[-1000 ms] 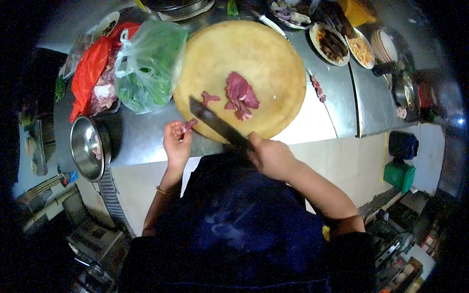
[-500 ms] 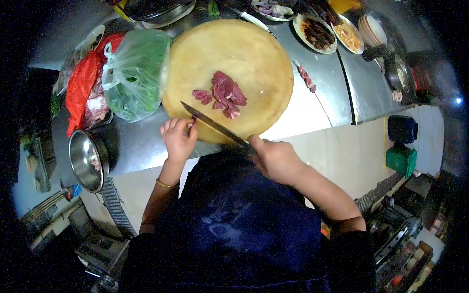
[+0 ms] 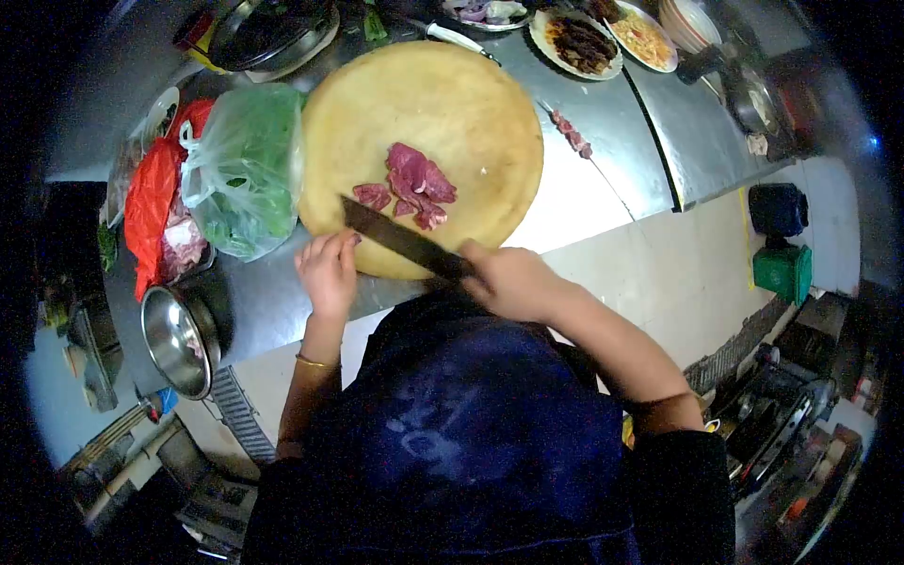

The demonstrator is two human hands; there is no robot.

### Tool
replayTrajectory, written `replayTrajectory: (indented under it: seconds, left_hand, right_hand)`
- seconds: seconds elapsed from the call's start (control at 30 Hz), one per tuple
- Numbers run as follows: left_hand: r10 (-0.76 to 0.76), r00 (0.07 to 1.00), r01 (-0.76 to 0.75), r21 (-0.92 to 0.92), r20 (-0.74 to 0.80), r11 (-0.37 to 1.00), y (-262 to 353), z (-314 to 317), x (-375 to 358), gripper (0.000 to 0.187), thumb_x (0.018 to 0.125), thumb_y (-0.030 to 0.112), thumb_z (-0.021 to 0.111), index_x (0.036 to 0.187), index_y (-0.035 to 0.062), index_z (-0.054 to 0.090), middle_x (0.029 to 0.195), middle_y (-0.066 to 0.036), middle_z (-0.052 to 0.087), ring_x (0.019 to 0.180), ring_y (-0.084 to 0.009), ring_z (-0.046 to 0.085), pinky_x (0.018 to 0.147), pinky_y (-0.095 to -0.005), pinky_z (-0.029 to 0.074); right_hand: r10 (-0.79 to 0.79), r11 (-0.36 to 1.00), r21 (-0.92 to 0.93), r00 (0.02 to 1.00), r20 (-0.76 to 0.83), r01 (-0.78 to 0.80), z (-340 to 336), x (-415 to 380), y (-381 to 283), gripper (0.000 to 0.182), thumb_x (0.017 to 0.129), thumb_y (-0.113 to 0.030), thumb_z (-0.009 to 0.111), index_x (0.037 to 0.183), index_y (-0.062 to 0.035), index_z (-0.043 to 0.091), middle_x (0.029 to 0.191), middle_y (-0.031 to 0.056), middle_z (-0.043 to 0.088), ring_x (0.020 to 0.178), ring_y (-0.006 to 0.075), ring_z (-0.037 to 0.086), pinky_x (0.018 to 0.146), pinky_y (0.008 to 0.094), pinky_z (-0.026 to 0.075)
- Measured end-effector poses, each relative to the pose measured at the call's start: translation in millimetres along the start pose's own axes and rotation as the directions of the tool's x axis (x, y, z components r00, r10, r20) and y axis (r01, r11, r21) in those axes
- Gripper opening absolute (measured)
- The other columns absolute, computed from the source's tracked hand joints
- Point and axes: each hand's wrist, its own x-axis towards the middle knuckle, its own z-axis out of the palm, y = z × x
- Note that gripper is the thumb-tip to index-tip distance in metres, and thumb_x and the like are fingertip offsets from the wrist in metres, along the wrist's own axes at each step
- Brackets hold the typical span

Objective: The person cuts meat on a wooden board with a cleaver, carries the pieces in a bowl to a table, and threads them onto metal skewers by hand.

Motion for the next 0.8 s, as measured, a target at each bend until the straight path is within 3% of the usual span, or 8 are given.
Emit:
replayTrajectory:
  seconds: [0.13,0.23,0.33,0.53,0.63,0.67,0.73,0.8]
  left_hand:
    - [0.127,0.989,-0.118,0.099,-0.080,0.988,38,0,47,0.022,0.082,0.021,0.067,0.103,0.0148,0.071,0.100,0.000,0.068,0.093,-0.0209,0.061,0.096,-0.0411,0.040]
    - [0.317,0.947,-0.304,-0.178,0.045,0.936,76,18,67,0.025,0.080,0.019,0.066,0.105,0.0152,0.070,0.103,0.000,0.068,0.098,-0.0206,0.060,0.099,-0.0416,0.039]
    - [0.444,0.852,-0.414,-0.163,0.278,0.896,100,38,69,0.021,0.079,0.016,0.066,0.099,0.0140,0.070,0.104,-0.004,0.064,0.101,-0.0247,0.057,0.094,-0.0427,0.039]
    - [0.409,0.801,-0.432,-0.052,0.438,0.901,94,27,79,0.010,0.077,0.018,0.066,0.085,0.0113,0.064,0.087,-0.008,0.060,0.089,-0.0272,0.057,0.088,-0.0447,0.039]
    - [0.098,0.841,0.127,-0.369,0.533,0.921,65,27,89,0.008,0.082,0.010,0.064,0.090,0.0105,0.064,0.088,-0.006,0.065,0.078,-0.0200,0.061,0.076,-0.0343,0.047]
    - [-0.004,0.811,0.320,-0.438,0.585,0.840,53,26,94,0.009,0.084,0.007,0.064,0.092,0.0102,0.064,0.089,-0.006,0.066,0.074,-0.0175,0.062,0.072,-0.0308,0.049]
    - [-0.163,0.745,0.641,-0.626,0.647,0.444,29,18,112,0.011,0.087,0.002,0.064,0.097,0.0062,0.061,0.087,-0.004,0.066,0.071,-0.0097,0.061,0.064,-0.0226,0.050]
    - [-0.134,0.864,0.491,-0.754,0.486,0.436,14,8,127,0.012,0.090,-0.001,0.060,0.101,0.0020,0.058,0.087,-0.002,0.064,0.078,-0.0068,0.060,0.071,-0.0198,0.049]
  right_hand:
    - [0.196,0.919,0.366,0.975,-0.104,-0.146,1,-56,19,0.026,0.090,-0.014,0.059,0.110,-0.0023,0.048,0.076,0.0159,0.059,0.069,0.0295,0.062,0.065,0.0410,0.050]
    - [0.408,0.773,0.589,0.896,-0.176,-0.236,8,-78,24,0.022,0.092,-0.011,0.058,0.110,-0.0020,0.047,0.073,0.0027,0.049,0.063,0.0136,0.048,0.061,0.0317,0.046]
    - [0.564,0.587,0.770,0.809,-0.165,-0.252,6,-85,13,0.020,0.093,-0.012,0.058,0.108,-0.0023,0.048,0.073,0.0011,0.047,0.065,0.0129,0.048,0.061,0.0280,0.043]
    - [0.483,0.738,0.649,0.816,-0.319,-0.183,26,-107,28,0.023,0.092,-0.011,0.058,0.111,-0.0028,0.047,0.071,0.0035,0.048,0.061,0.0151,0.050,0.059,0.0307,0.045]
    - [0.431,0.819,0.540,0.830,-0.355,-0.194,29,-107,26,0.026,0.090,-0.011,0.060,0.112,-0.0032,0.048,0.071,0.0097,0.052,0.061,0.0228,0.054,0.060,0.0349,0.047]
    - [0.410,0.844,0.498,0.836,-0.365,-0.197,29,-106,23,0.028,0.090,-0.012,0.060,0.113,-0.0034,0.048,0.071,0.0119,0.054,0.061,0.0259,0.056,0.060,0.0366,0.047]
    - [0.366,0.883,0.417,0.873,-0.323,-0.216,23,-99,15,0.031,0.088,-0.013,0.061,0.115,-0.0036,0.048,0.072,0.0146,0.057,0.063,0.0323,0.059,0.061,0.0406,0.049]
    - [0.250,0.934,0.321,0.925,-0.285,-0.154,21,-84,11,0.036,0.085,-0.016,0.061,0.116,-0.0039,0.047,0.072,0.0173,0.061,0.069,0.0389,0.063,0.063,0.0467,0.050]
